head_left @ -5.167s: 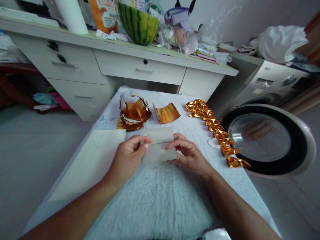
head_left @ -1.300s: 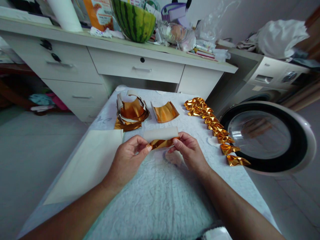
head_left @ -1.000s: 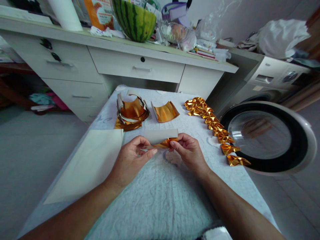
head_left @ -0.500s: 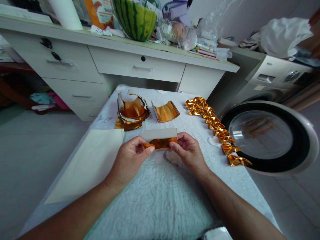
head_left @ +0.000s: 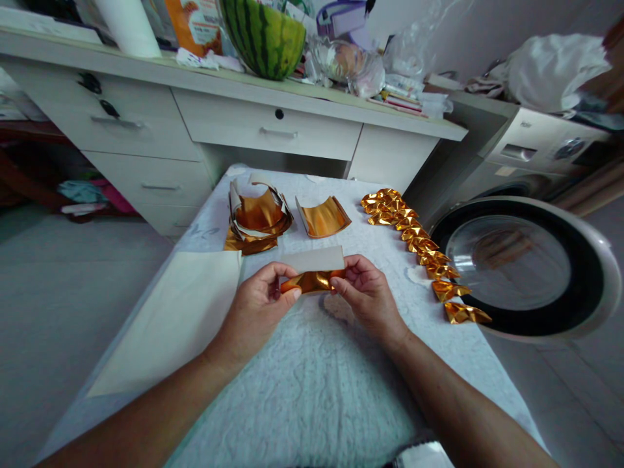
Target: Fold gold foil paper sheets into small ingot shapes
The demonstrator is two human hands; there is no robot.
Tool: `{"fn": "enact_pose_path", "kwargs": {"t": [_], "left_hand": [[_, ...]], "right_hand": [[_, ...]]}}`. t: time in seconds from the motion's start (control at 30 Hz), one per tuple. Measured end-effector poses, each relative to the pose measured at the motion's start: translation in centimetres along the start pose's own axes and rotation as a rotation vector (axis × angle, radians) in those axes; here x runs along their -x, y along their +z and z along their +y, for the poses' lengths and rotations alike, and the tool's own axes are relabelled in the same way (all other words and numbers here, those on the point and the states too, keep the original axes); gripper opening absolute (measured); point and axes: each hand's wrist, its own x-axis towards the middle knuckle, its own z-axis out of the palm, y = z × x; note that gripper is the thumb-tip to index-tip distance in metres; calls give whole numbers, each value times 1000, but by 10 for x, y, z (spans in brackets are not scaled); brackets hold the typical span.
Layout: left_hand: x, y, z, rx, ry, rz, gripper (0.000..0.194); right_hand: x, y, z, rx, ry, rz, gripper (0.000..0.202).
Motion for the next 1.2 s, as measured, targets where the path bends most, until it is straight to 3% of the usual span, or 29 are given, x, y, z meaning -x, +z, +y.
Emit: {"fn": "enact_pose_path", "kwargs": {"t": [0.27, 0.7, 0.9, 1.03, 1.2], "left_hand": [[2, -3, 11, -101, -16, 27, 23], [-1, -2, 5, 93, -66, 70, 22], [-3, 2, 5, 277, -121, 9, 47], [-3, 2, 4, 214, -136, 1, 47], [-4, 2, 6, 171, -163, 16, 45]], "right_hand": [[0, 1, -1, 33, 16, 5, 26], [3, 0, -4, 113, 31, 25, 28], [8, 0, -2, 268, -118, 22, 16], [10, 3, -5, 389, -217, 46, 30], [11, 4, -6, 448, -235, 39, 26]]}}
